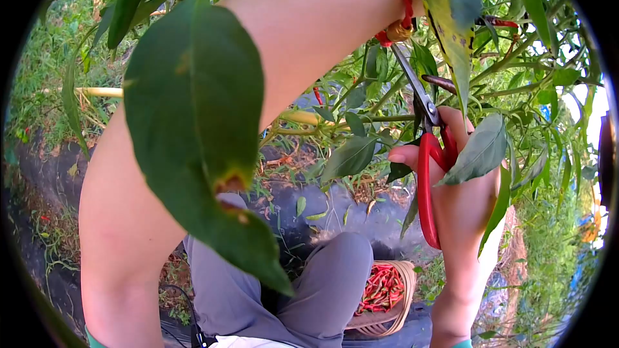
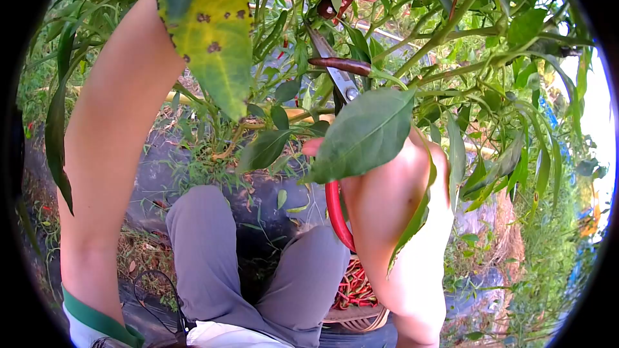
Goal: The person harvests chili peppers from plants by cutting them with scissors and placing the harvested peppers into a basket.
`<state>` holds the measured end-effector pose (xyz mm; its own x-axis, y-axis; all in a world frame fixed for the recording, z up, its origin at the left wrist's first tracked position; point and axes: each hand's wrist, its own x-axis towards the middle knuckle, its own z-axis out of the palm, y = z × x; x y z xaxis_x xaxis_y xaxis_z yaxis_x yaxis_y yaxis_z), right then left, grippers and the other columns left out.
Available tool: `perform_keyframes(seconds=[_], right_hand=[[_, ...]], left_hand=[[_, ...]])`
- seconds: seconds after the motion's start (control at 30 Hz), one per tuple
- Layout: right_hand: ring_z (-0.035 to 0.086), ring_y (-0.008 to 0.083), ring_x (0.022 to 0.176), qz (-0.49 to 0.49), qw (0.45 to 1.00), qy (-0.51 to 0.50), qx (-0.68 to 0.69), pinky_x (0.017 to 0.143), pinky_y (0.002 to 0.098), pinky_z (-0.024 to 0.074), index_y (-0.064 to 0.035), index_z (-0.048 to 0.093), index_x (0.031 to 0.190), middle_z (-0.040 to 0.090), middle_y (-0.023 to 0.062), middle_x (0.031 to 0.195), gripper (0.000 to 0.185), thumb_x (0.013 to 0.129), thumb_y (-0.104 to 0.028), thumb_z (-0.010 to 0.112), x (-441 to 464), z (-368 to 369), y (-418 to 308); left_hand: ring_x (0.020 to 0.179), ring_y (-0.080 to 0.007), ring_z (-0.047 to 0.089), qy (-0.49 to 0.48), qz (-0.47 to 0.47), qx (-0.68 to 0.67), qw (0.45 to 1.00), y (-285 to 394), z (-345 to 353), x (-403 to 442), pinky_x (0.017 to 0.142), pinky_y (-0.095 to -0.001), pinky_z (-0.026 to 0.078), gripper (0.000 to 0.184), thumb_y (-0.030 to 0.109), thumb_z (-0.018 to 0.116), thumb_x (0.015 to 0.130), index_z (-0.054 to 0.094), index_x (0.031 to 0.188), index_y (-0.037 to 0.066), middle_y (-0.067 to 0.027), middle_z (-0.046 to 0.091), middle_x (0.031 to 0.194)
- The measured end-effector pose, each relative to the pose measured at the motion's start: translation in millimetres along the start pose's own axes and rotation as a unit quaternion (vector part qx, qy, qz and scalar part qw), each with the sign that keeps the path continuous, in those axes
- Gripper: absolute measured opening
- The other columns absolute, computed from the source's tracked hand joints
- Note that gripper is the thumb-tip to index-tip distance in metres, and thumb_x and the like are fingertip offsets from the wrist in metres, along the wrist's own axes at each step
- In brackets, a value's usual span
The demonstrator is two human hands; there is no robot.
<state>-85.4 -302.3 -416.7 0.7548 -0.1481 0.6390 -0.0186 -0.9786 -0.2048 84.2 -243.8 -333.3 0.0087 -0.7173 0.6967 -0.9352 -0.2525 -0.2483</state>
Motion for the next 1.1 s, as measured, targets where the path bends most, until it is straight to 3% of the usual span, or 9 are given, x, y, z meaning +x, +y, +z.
perform_keyframes(seconds=[0.27, 0.4, 0.47, 0.57, 0.67, 0.77, 0.97, 1.03, 1.1], right_hand=[[0.034, 0.0043, 0.046, 0.118, 0.992, -0.034, 0.017, 0.043, 0.021, 0.0271, 0.0019, 0.053, 0.097, 0.049, 0.0, 0.051, 0.034, 0.067, -0.006, 0.067, -7.7, -18.0, -7.6], [0.033, 0.0048, 0.046, 0.047, 0.993, -0.086, -0.066, 0.043, 0.0201, 0.027, 0.0013, 0.052, 0.093, 0.043, 0.0, 0.049, 0.036, 0.068, -0.017, 0.069, -39.2, -43.8, -7.4], [0.038, 0.0049, 0.045, 0.191, 0.965, -0.176, -0.023, 0.043, 0.0202, 0.0311, 0.0002, 0.052, 0.087, 0.043, 0.0003, 0.049, 0.044, 0.061, -0.028, 0.074, -59.5, -57.7, -11.8], [0.055, 0.0138, 0.05, 0.154, 0.926, -0.334, 0.088, 0.046, 0.0242, 0.0399, -0.0017, 0.059, 0.079, 0.058, 0.0043, 0.062, 0.019, 0.062, -0.007, 0.064, -93.8, -79.8, 16.3], [0.057, 0.0308, 0.058, 0.2, 0.923, -0.33, -0.003, 0.053, 0.0337, 0.0457, -0.0044, 0.057, 0.085, 0.057, 0.0138, 0.065, 0.026, 0.06, -0.009, 0.06, -129.6, -91.6, 35.6], [0.057, 0.029, 0.057, 0.223, 0.867, -0.425, -0.131, 0.051, 0.0343, 0.0441, -0.0053, 0.056, 0.082, 0.057, 0.011, 0.059, 0.041, 0.059, -0.036, 0.071, -156.8, -100.3, 67.0], [0.054, 0.029, 0.054, 0.29, 0.851, -0.386, -0.205, 0.054, 0.0348, 0.0418, -0.0022, 0.057, 0.084, 0.054, 0.0115, 0.056, 0.052, 0.053, -0.041, 0.074, -189.7, -104.8, 94.2], [0.054, 0.028, 0.054, 0.273, 0.85, -0.405, -0.195, 0.053, 0.034, 0.0416, -0.0016, 0.057, 0.084, 0.054, 0.0116, 0.057, 0.052, 0.052, -0.039, 0.075, -190.8, -98.5, 93.7], [0.05, 0.0283, 0.05, 0.259, 0.856, -0.42, -0.153, 0.053, 0.0333, 0.0408, -0.0013, 0.057, 0.084, 0.053, 0.0111, 0.056, 0.052, 0.053, -0.039, 0.075, -186.2, -86.6, 93.5]], left_hand=[[0.054, -0.0136, 0.048, 0.115, -0.006, 0.039, 0.993, 29.1, -5.5, -26.3, 0.049, -0.0227, 0.038, 0.012, 0.009, 0.058, 0.067, 0.057, 0.075, 0.0, -0.012, 0.053, 0.078], [0.053, -0.0131, 0.047, 0.19, -0.02, 0.034, 0.981, 66.4, -9.1, -53.9, 0.048, -0.0221, 0.038, 0.012, 0.009, 0.058, 0.067, 0.057, 0.075, 0.0, -0.012, 0.053, 0.078], [0.053, -0.0128, 0.047, 0.22, -0.036, 0.011, 0.975, 89.7, -9.5, -66.4, 0.048, -0.0218, 0.038, 0.012, 0.009, 0.058, 0.067, 0.057, 0.075, 0.0, -0.012, 0.053, 0.078], [0.052, -0.0124, 0.047, 0.267, -0.051, -0.068, 0.96, 138.1, -11.5, -93.4, 0.047, -0.0213, 0.037, 0.012, 0.009, 0.059, 0.066, 0.057, 0.075, 0.0, -0.012, 0.052, 0.078], [0.052, -0.012, 0.047, 0.268, -0.043, -0.255, 0.928, 202.2, 6.6, -133.2, 0.047, -0.0209, 0.037, 0.012, 0.008, 0.059, 0.066, 0.056, 0.075, 0.0, -0.012, 0.052, 0.078], [0.069, -0.0196, 0.051, 0.089, -0.044, -0.483, 0.87, 290.5, 57.7, -187.1, 0.059, -0.0271, 0.042, 0.014, 0.01, 0.053, 0.068, 0.051, 0.079, 0.001, -0.0078, 0.049, 0.078], [0.069, -0.0229, 0.06, -0.359, -0.042, -0.417, 0.834, 418.5, 198.8, -224.6, 0.055, -0.0335, 0.048, 0.018, 0.01, 0.051, 0.069, 0.057, 0.082, -0.001, -0.0169, 0.058, 0.082], [0.06, -0.0239, 0.061, -0.246, -0.186, -0.382, 0.871, 433.7, 208.9, -233.6, 0.046, -0.0323, 0.048, 0.016, 0.01, 0.051, 0.069, 0.059, 0.078, -0.001, -0.0163, 0.06, 0.069], [0.056, -0.0248, 0.061, -0.28, -0.082, -0.43, 0.855, 429.7, 215.0, -225.1, 0.044, -0.033, 0.048, 0.015, 0.01, 0.051, 0.07, 0.059, 0.076, -0.001, -0.0176, 0.06, 0.067]])
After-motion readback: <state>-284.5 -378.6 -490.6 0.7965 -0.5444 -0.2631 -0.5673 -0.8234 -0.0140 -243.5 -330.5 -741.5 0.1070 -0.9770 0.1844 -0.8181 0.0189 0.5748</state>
